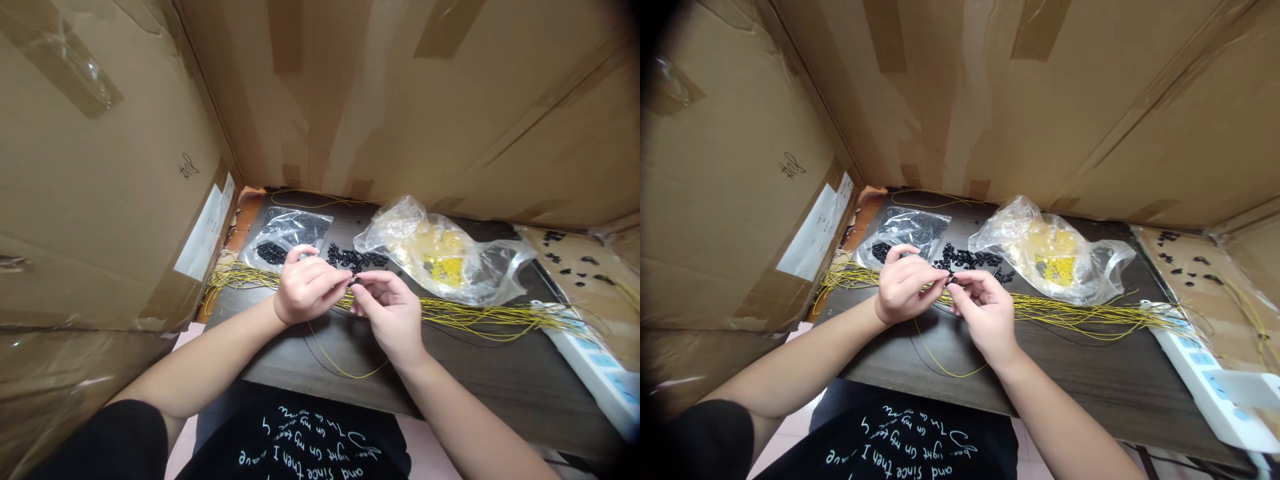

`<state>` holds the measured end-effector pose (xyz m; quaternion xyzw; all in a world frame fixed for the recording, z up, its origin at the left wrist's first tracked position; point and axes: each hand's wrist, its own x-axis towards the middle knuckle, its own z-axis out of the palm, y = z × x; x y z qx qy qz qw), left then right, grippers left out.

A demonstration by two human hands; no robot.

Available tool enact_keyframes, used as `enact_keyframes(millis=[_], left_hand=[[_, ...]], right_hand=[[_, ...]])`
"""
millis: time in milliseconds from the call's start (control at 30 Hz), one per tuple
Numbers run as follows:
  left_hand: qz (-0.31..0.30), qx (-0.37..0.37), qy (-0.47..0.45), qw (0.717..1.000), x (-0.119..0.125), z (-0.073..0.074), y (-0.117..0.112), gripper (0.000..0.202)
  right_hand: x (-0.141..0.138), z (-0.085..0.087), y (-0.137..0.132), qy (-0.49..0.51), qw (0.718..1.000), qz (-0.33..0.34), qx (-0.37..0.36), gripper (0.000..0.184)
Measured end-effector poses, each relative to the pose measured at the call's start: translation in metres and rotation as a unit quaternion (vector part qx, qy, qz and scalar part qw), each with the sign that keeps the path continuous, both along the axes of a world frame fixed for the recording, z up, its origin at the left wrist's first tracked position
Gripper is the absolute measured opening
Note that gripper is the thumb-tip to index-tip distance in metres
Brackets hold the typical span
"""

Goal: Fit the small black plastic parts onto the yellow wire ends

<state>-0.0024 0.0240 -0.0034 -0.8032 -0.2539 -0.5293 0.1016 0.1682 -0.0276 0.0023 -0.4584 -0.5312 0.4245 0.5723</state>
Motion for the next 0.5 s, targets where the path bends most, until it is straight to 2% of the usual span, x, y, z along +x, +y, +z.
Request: enact_keyframes(millis=[500], left_hand=[[0.001,0.002,0.008,1.0,0.0,0.0004,-0.0011,0.009]], right_hand=[[0.0004,-0.0011,0.0008,0.005,1.0,0.01,0.009,0.022]])
